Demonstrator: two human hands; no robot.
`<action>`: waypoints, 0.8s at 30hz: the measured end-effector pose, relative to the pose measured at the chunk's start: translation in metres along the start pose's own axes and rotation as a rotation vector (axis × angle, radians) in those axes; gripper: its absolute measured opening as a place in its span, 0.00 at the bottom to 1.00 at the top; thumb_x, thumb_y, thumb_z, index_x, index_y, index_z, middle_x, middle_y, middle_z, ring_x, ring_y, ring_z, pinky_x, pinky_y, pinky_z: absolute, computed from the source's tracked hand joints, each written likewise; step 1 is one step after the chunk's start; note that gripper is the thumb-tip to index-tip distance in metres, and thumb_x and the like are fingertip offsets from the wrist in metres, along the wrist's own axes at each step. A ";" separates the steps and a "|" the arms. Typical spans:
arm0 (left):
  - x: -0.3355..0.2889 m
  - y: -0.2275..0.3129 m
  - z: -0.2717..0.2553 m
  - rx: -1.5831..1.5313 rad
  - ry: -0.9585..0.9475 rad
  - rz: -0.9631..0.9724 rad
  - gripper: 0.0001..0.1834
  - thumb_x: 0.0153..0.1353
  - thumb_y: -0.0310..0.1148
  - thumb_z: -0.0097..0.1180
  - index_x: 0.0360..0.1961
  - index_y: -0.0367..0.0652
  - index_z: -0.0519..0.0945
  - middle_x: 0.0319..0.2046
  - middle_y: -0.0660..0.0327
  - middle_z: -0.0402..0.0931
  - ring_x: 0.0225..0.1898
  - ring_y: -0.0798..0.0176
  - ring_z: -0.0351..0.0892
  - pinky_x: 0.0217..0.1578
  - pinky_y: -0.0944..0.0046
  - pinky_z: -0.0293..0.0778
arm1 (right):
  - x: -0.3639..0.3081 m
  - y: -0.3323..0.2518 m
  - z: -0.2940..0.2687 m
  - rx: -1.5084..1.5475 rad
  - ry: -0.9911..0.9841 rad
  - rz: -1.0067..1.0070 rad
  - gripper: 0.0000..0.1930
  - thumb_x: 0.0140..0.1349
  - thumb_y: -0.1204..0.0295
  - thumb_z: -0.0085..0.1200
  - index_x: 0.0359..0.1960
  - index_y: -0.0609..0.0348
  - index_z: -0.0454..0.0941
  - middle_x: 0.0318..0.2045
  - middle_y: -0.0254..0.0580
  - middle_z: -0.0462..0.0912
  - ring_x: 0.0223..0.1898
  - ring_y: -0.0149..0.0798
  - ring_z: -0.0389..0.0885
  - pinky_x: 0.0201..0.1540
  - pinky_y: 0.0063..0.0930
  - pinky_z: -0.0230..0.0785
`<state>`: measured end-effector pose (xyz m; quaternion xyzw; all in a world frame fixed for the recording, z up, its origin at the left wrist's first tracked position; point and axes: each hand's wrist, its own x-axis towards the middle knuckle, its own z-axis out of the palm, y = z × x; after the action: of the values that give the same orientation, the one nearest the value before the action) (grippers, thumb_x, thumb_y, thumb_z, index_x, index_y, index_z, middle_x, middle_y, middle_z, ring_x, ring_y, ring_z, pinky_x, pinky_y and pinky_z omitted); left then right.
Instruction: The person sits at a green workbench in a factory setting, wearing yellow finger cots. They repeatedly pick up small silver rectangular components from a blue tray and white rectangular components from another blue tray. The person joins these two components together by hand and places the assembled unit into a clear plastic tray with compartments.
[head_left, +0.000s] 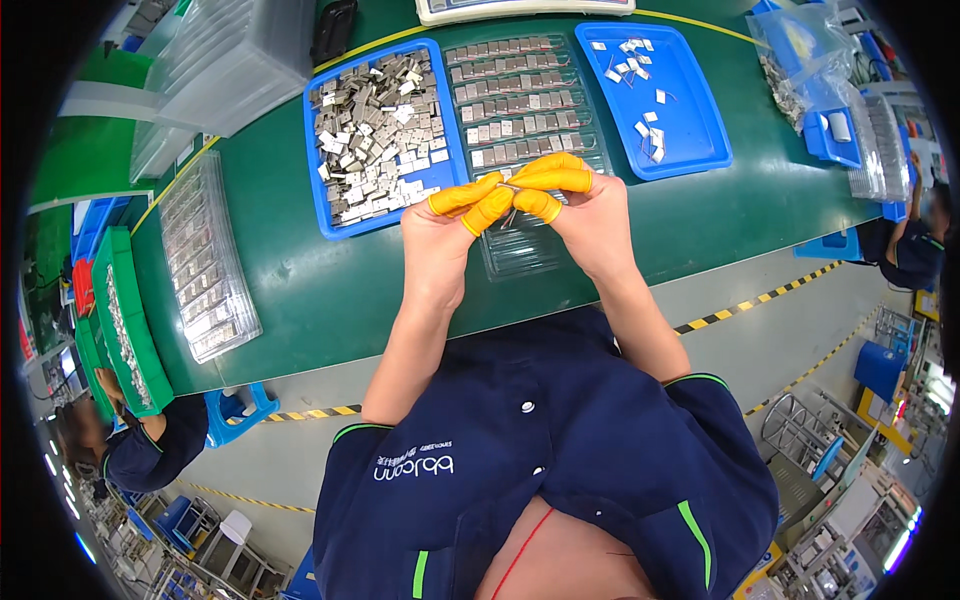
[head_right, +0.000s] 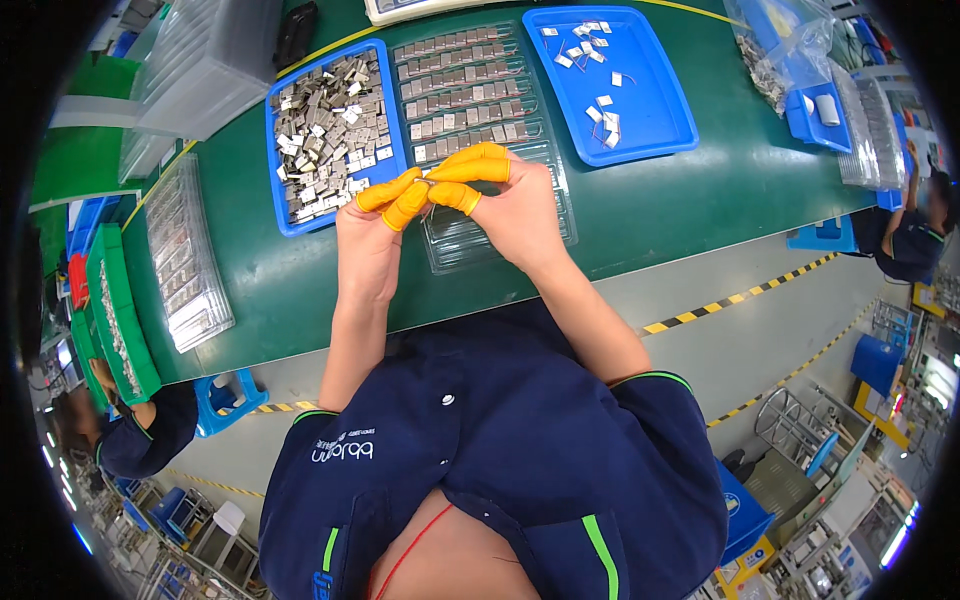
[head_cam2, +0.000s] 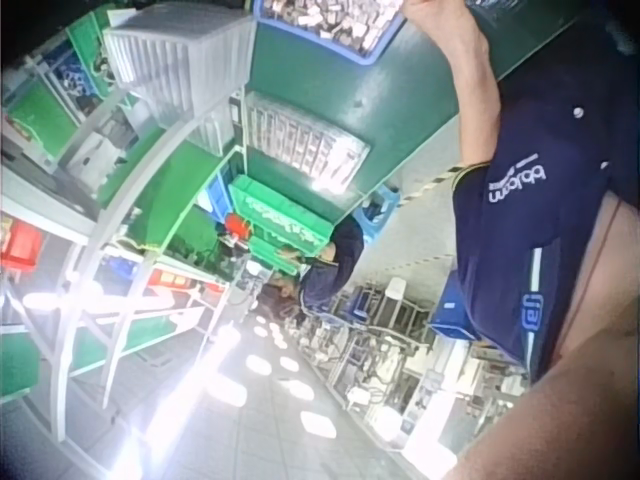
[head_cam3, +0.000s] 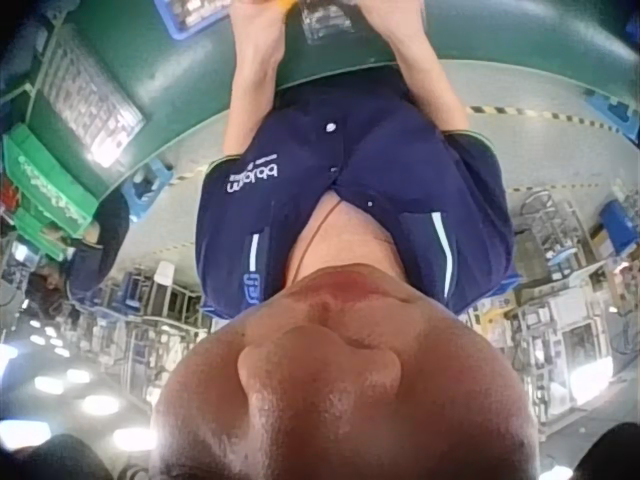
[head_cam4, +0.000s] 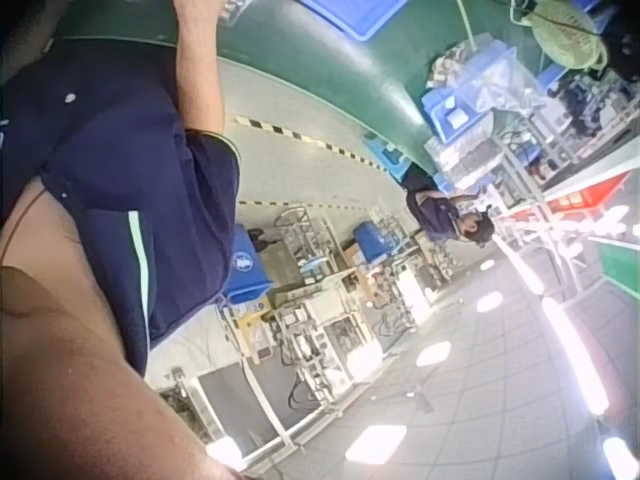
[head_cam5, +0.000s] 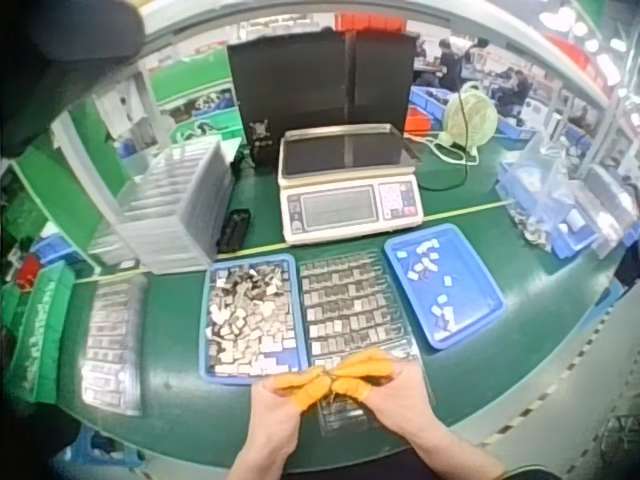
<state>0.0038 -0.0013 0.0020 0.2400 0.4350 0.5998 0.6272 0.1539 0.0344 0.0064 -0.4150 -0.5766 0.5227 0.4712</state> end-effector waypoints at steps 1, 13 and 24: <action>0.000 -0.001 0.002 -0.056 0.025 -0.012 0.11 0.51 0.21 0.61 0.37 0.32 0.80 0.36 0.55 0.79 0.35 0.66 0.79 0.39 0.69 0.76 | -0.001 -0.001 0.004 -0.060 0.038 -0.043 0.09 0.46 0.79 0.62 0.33 0.63 0.82 0.33 0.39 0.82 0.37 0.34 0.78 0.43 0.24 0.70; 0.004 -0.007 -0.004 0.004 0.034 0.101 0.11 0.52 0.19 0.59 0.38 0.37 0.81 0.40 0.60 0.78 0.41 0.68 0.76 0.46 0.70 0.70 | -0.006 -0.013 0.004 -0.158 -0.021 0.033 0.11 0.51 0.78 0.60 0.38 0.61 0.81 0.37 0.40 0.83 0.39 0.35 0.79 0.44 0.24 0.69; 0.007 0.010 -0.019 0.183 0.304 0.361 0.16 0.52 0.19 0.60 0.44 0.33 0.77 0.39 0.57 0.77 0.41 0.68 0.76 0.45 0.69 0.72 | 0.015 0.019 -0.030 -1.035 0.015 -0.593 0.10 0.40 0.78 0.60 0.28 0.52 0.84 0.31 0.30 0.82 0.40 0.34 0.77 0.54 0.37 0.63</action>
<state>-0.0183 0.0035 -0.0008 0.2767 0.5270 0.6893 0.4130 0.1798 0.0576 -0.0104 -0.4156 -0.8443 0.0169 0.3379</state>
